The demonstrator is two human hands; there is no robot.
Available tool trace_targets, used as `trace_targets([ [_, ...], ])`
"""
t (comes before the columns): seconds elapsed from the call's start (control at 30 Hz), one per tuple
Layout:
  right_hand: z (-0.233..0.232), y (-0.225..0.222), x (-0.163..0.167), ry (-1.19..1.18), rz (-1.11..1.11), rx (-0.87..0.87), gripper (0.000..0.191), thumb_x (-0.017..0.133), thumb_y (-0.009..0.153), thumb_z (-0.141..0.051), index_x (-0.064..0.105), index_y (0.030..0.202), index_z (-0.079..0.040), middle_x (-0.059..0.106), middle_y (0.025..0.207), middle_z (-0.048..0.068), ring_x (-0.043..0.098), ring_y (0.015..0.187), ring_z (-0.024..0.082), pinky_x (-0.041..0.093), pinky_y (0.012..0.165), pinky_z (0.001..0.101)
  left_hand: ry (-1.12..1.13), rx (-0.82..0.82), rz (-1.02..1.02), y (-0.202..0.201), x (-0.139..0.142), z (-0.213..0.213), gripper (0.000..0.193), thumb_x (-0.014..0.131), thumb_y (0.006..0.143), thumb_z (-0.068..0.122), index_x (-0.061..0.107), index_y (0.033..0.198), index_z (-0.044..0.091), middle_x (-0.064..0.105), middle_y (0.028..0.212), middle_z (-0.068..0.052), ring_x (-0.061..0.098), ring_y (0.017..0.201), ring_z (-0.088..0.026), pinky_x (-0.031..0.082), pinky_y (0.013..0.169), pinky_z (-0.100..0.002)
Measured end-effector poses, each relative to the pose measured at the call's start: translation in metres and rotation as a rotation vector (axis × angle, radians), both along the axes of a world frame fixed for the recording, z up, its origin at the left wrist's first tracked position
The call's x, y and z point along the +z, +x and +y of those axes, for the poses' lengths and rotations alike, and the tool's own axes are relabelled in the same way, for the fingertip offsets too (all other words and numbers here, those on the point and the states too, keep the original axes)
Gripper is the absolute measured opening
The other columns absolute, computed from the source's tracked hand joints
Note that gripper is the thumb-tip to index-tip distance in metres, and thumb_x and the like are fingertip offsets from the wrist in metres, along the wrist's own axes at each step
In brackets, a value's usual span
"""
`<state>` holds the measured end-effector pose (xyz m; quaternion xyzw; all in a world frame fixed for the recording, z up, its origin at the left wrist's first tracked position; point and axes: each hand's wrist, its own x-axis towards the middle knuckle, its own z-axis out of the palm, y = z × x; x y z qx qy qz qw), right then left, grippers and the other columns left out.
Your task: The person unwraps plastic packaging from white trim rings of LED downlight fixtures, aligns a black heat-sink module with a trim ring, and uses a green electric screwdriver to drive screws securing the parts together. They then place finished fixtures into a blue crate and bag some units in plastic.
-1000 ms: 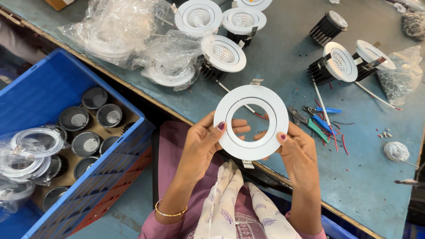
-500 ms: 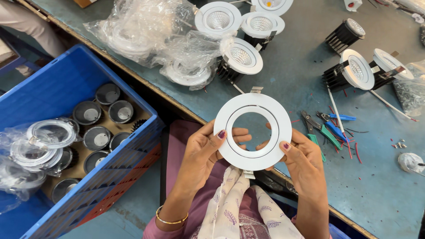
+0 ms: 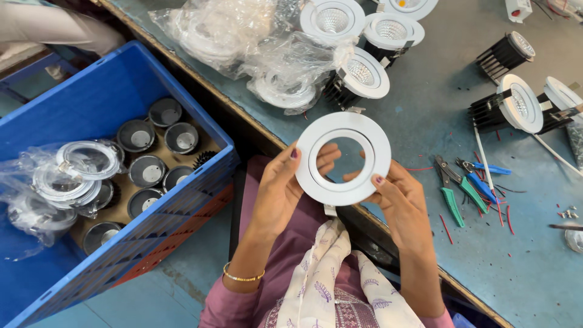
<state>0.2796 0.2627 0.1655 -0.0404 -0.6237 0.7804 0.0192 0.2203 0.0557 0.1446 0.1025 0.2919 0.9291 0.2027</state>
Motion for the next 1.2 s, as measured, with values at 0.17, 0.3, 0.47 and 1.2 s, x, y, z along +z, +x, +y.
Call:
trace_targets([
  [0.17, -0.016, -0.023, -0.015, 0.012, 0.006, 0.029, 0.047, 0.054, 0.101, -0.015, 0.052, 0.141, 0.009, 0.072, 0.112, 0.022, 0.075, 0.099, 0.024, 0.062, 0.083, 0.0378, -0.025, 0.083, 0.040, -0.018, -0.013, -0.008, 0.054, 0.046, 0.111, 0.024, 0.041, 0.149, -0.013, 0.060, 0.138, -0.028, 0.061, 0.130, -0.035, 0.049, 0.114, -0.042],
  [0.3, -0.027, -0.032, -0.031, -0.023, 0.006, 0.048, 0.045, 0.054, 0.102, -0.015, 0.052, 0.139, 0.009, 0.072, 0.111, 0.022, 0.074, 0.095, 0.024, 0.061, 0.083, 0.0373, 0.013, 0.110, 0.013, -0.026, -0.028, -0.015, 0.053, 0.046, 0.110, 0.025, 0.043, 0.146, -0.013, 0.061, 0.137, -0.028, 0.063, 0.128, -0.033, 0.050, 0.113, -0.042],
  [0.47, -0.026, -0.029, -0.046, -0.109, -0.044, -0.007, 0.036, 0.055, 0.103, -0.012, 0.060, 0.130, 0.012, 0.074, 0.106, 0.021, 0.074, 0.093, 0.024, 0.062, 0.086, 0.0365, -0.326, 0.261, -0.007, -0.034, -0.041, -0.017, 0.046, 0.053, 0.109, 0.025, 0.058, 0.144, -0.004, 0.065, 0.131, -0.020, 0.065, 0.109, -0.021, 0.052, 0.100, -0.035],
  [1.2, 0.054, 0.003, -0.026, -0.067, 0.058, -0.219, 0.036, 0.052, 0.107, -0.016, 0.061, 0.126, 0.013, 0.070, 0.092, 0.019, 0.069, 0.080, 0.024, 0.056, 0.076, 0.0338, -0.815, 0.871, 0.719, -0.191, 0.051, -0.038, 0.017, 0.072, 0.098, 0.022, 0.076, 0.102, 0.005, 0.064, 0.084, 0.002, 0.051, 0.070, -0.008, 0.041, 0.061, -0.029],
])
